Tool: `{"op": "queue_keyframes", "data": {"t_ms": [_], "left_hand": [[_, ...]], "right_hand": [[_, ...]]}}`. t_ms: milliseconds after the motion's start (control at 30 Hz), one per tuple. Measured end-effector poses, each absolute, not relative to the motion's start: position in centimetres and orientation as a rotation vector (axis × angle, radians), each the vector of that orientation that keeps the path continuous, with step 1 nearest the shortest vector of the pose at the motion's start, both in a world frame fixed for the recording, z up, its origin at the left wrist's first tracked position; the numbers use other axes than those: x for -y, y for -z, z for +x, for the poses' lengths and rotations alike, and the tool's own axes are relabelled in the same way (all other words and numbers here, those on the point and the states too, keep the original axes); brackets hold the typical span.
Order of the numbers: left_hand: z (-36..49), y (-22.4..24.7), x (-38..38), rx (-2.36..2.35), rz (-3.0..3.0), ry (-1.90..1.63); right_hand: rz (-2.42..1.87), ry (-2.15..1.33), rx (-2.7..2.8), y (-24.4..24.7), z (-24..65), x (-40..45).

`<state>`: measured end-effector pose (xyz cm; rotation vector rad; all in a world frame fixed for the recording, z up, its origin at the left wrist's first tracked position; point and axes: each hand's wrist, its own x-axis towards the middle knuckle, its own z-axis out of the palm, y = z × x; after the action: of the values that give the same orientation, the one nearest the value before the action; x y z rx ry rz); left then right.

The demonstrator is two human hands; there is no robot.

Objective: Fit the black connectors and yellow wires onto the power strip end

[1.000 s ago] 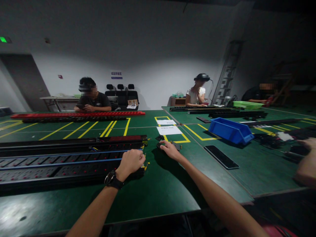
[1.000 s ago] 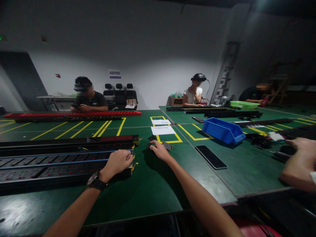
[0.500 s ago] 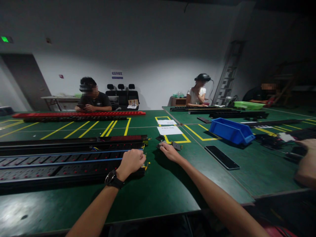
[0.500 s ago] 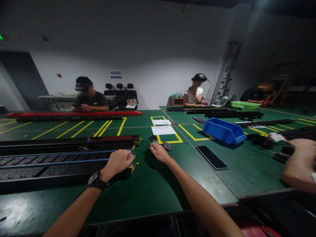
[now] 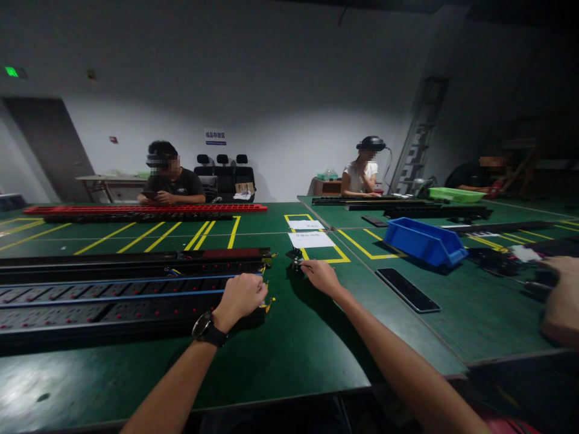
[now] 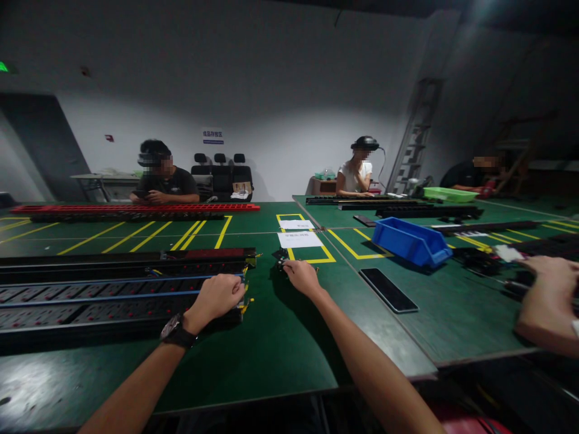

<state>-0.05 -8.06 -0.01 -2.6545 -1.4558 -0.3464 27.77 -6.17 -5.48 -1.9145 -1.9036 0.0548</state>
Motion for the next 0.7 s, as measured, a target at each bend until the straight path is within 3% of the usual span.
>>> {"op": "queue_keyframes", "data": {"t_ms": [400,700], "left_hand": [[-0.1,0.0,8.1,1.450,-2.662,0.366],[-0.1,0.2,8.1,1.460,-2.662,0.344]], "right_hand": [[-2.125,0.011,1.990,4.4,27.8,7.0],[-2.047,0.038,2.130,3.9,27.9,7.5]]}}
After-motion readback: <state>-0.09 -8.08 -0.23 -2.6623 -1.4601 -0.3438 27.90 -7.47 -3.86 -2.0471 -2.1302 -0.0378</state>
